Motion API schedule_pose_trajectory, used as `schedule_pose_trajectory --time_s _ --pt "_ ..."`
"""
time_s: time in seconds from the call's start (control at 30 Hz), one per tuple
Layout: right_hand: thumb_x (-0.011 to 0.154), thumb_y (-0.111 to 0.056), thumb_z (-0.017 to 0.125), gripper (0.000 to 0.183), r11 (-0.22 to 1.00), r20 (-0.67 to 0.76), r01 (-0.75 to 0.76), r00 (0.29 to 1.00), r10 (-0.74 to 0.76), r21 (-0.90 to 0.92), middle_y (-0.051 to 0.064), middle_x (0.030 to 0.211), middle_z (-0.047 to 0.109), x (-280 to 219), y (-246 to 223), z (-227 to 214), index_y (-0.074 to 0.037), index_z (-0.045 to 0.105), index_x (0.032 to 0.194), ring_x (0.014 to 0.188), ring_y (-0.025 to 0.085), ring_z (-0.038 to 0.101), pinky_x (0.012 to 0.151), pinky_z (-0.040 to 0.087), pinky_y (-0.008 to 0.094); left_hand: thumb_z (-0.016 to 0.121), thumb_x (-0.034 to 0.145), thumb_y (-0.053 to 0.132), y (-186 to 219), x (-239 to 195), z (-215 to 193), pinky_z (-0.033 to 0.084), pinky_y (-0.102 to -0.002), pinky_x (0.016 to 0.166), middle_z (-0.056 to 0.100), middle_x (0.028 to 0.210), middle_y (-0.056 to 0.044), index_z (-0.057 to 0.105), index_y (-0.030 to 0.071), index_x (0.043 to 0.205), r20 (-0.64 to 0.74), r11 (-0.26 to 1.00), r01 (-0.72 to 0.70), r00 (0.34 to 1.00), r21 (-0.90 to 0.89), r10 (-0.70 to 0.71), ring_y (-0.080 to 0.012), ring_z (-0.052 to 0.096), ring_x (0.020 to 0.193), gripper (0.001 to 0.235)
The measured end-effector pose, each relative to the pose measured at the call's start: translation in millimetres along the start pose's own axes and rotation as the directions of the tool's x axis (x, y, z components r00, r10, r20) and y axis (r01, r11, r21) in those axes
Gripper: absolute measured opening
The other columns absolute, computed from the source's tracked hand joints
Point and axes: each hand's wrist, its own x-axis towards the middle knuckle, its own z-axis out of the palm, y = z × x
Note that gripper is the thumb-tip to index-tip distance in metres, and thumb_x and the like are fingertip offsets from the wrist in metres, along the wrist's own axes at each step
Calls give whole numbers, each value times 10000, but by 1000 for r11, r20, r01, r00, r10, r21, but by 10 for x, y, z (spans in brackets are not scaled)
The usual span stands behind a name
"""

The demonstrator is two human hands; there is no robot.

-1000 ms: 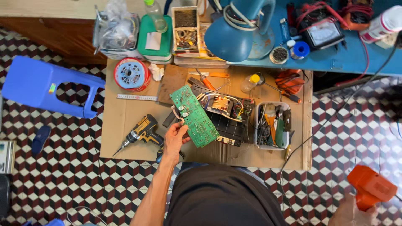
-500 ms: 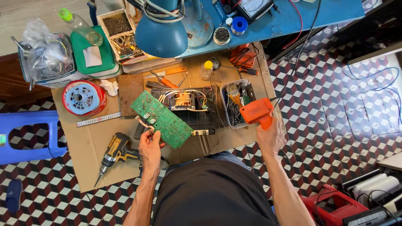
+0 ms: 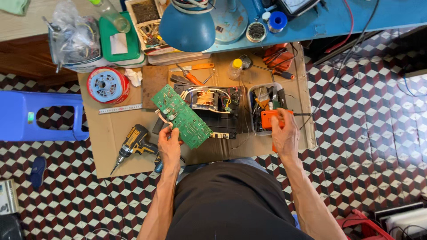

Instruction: The person manipulates a circuit board and transformer assembly, adjusting wires and components with fingers. They flip the board to inspect both sides and use a heat gun on the board surface. The work occurs at a cluttered electronics repair bench with various tools visible.

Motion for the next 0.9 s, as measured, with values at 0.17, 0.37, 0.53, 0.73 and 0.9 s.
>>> schedule_pose_trajectory --time_s 0.17,0.37,0.53,0.73,0.9 --pt "977 -287 595 436 950 294 -123 955 35 286 178 1252 692 472 -434 487 -20 621 1321 1081 278 685 955 506 370 688 949 244 -143 53 33 556 -326 785 643 1140 -149 648 22 1223 -77 987 -78 993 140 89 -184 651 926 356" --pt "1016 -284 588 423 767 387 -280 921 45 577 92 1248 697 859 -342 1147 -4 611 1332 1142 168 613 993 447 291 715 964 215 -250 77 -5 490 -357 909 573 1278 -158 679 8 1188 -100 927 -246 954 282 283 -223 577 1111 306" --pt "1005 -284 614 407 687 520 -414 852 62 597 51 1139 702 928 -185 1226 -3 669 1295 1044 140 610 934 464 284 656 923 248 -209 134 15 542 -322 746 667 1018 -60 629 64 1223 1 987 82 997 -139 -83 -156 626 872 353" --pt "957 -216 640 394 810 482 -399 860 168 430 52 1066 710 520 -66 1108 -27 664 1302 995 114 606 929 452 265 670 941 223 -109 528 -110 508 -284 706 675 908 -32 674 42 1165 33 995 -77 997 65 75 -116 597 801 287" --pt "918 -134 678 397 570 512 -591 799 315 571 61 1077 644 -32 -108 1106 -22 559 1280 954 143 621 859 551 322 660 924 215 45 1017 -105 483 -276 690 660 889 -29 674 50 1163 232 973 -198 958 115 168 -120 574 788 291"
